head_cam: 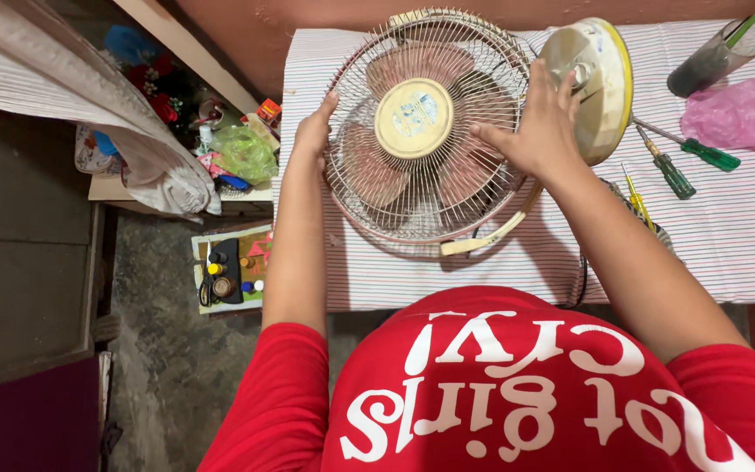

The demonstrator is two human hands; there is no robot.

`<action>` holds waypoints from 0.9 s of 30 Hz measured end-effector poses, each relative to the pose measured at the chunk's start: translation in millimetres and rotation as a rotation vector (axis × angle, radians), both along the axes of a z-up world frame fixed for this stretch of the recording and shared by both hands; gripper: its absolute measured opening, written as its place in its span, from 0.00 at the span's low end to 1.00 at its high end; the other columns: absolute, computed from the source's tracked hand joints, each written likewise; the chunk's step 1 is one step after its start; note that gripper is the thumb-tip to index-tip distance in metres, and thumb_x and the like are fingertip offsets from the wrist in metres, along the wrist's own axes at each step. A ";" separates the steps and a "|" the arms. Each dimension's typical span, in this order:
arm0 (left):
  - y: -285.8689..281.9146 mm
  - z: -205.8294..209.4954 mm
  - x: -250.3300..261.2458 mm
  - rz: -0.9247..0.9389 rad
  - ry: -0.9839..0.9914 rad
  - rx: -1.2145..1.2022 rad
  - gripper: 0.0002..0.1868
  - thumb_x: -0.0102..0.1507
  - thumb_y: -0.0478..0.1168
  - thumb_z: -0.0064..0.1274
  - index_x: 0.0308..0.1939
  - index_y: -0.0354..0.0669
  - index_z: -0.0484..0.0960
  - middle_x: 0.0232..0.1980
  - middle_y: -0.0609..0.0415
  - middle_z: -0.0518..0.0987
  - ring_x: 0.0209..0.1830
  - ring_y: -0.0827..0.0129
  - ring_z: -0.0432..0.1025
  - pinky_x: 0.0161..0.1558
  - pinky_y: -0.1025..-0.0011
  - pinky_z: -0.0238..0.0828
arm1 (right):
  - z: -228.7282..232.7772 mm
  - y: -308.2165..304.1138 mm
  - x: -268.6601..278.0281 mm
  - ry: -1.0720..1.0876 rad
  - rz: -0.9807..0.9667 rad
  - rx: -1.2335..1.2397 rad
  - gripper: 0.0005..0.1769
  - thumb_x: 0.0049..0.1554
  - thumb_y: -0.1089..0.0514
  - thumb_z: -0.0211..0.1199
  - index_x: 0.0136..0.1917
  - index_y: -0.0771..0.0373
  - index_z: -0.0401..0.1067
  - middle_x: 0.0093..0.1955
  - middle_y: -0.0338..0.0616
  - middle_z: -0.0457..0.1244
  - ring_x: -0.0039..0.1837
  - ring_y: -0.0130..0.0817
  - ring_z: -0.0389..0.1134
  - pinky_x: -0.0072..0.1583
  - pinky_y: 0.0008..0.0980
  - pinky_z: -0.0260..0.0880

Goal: The person assembles a table fan by attaching the front wire cage to the fan head. They align the cage, secure it with a yellow zip tie, and repeatedly adjust the cage to ensure it is properly fitted.

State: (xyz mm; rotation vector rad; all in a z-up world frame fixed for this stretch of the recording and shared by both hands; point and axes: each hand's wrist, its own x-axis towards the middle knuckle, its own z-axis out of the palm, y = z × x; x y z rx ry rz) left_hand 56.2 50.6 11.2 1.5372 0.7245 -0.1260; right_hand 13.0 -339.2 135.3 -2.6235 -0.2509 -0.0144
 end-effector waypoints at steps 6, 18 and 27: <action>7.0 9.4 -0.8 -0.129 -0.039 -0.177 0.43 0.64 0.62 0.54 0.70 0.30 0.67 0.71 0.37 0.69 0.69 0.49 0.66 0.69 0.55 0.61 | 12.1 6.4 17.7 0.052 0.006 -0.113 0.70 0.48 0.25 0.70 0.80 0.76 0.43 0.79 0.72 0.47 0.82 0.62 0.42 0.76 0.69 0.28; 17.3 -10.6 -4.5 -0.031 -0.212 -0.367 0.34 0.65 0.56 0.52 0.62 0.28 0.77 0.59 0.41 0.82 0.57 0.56 0.77 0.59 0.61 0.73 | 28.1 15.2 33.8 0.067 0.011 0.021 0.69 0.48 0.29 0.74 0.79 0.77 0.45 0.77 0.74 0.51 0.77 0.64 0.54 0.76 0.52 0.52; -2.6 -19.4 -39.9 0.025 -0.279 -0.804 0.33 0.71 0.60 0.39 0.62 0.33 0.75 0.56 0.41 0.82 0.52 0.55 0.78 0.57 0.56 0.77 | -24.4 -21.4 15.1 0.027 -0.055 0.295 0.64 0.51 0.37 0.77 0.84 0.70 0.48 0.79 0.68 0.53 0.79 0.58 0.56 0.77 0.48 0.55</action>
